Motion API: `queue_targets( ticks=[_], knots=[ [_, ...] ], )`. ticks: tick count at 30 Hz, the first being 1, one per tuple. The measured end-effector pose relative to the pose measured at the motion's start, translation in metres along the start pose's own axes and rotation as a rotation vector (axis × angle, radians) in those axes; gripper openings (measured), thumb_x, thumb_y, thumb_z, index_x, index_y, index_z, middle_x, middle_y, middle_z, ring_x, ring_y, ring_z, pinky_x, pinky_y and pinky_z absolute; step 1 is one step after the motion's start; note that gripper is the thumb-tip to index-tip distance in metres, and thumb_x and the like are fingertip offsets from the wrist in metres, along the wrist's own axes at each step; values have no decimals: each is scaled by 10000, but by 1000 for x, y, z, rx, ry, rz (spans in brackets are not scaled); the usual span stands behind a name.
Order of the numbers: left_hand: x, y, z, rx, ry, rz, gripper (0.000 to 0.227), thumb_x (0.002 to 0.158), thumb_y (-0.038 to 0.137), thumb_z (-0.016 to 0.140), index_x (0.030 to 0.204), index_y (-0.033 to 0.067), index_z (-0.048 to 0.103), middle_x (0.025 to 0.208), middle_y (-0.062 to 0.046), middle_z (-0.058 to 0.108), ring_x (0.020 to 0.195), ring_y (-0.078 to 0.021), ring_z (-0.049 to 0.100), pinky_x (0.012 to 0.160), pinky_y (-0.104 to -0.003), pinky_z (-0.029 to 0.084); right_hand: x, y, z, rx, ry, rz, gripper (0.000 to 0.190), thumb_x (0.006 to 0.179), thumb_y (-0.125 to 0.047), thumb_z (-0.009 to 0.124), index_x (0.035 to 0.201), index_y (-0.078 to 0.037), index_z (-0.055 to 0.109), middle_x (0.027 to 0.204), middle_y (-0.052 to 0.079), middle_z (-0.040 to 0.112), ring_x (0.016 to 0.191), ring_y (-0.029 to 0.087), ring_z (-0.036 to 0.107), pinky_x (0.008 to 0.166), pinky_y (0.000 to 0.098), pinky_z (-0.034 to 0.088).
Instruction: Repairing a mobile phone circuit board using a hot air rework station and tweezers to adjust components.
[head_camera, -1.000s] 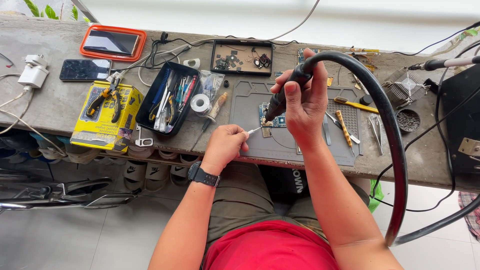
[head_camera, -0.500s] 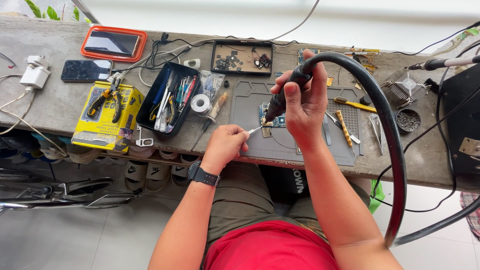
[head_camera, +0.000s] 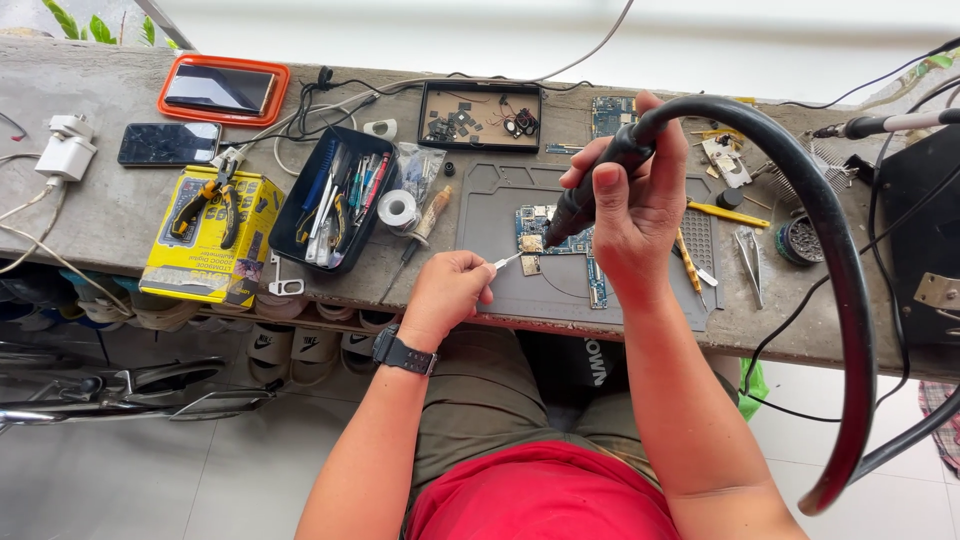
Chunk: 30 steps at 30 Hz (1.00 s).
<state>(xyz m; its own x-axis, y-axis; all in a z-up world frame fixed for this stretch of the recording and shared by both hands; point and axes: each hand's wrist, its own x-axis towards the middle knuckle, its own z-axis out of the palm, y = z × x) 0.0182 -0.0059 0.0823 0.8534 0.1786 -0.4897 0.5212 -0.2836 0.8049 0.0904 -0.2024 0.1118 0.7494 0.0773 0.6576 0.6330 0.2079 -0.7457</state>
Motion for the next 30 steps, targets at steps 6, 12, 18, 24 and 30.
queue_targets(
  ticks=[6, 12, 18, 24, 30],
  knots=[
    [-1, 0, 2, 42, 10, -3, 208, 966, 224, 627, 815, 134, 737, 685, -2, 743, 546, -121, 539, 594, -289, 519, -1, 8, -8, -35, 5, 2, 488, 1259, -272, 560, 1689, -169, 355, 1122, 165, 688, 971, 258, 732, 882, 375, 617],
    [3, -4, 2, 56, 13, 7, 201, 974, 240, 627, 858, 132, 751, 694, -5, 747, 562, -129, 554, 593, -300, 520, -1, 9, -6, -43, -10, 23, 489, 1257, -241, 551, 1692, -159, 342, 1122, 155, 686, 979, 250, 730, 898, 375, 633],
    [6, -9, 3, 49, 12, 40, 204, 986, 235, 643, 850, 124, 747, 681, -9, 738, 580, -128, 569, 599, -297, 526, 0, 8, -6, -62, 14, -4, 470, 1263, -248, 544, 1685, -172, 353, 1119, 139, 684, 971, 244, 733, 864, 367, 621],
    [9, -10, 3, 64, 10, 53, 205, 984, 258, 645, 850, 134, 738, 677, -8, 729, 561, -132, 541, 588, -313, 510, 0, 6, -7, -5, 59, -39, 503, 1268, -312, 555, 1698, -190, 323, 1132, 180, 675, 989, 281, 736, 987, 430, 626],
    [9, -10, 3, 71, 14, 63, 191, 984, 278, 653, 898, 142, 758, 683, -14, 716, 577, -122, 524, 578, -310, 479, 1, 0, -11, 0, 80, -45, 511, 1267, -332, 554, 1699, -198, 316, 1135, 192, 673, 965, 283, 730, 972, 434, 619]
  ],
)
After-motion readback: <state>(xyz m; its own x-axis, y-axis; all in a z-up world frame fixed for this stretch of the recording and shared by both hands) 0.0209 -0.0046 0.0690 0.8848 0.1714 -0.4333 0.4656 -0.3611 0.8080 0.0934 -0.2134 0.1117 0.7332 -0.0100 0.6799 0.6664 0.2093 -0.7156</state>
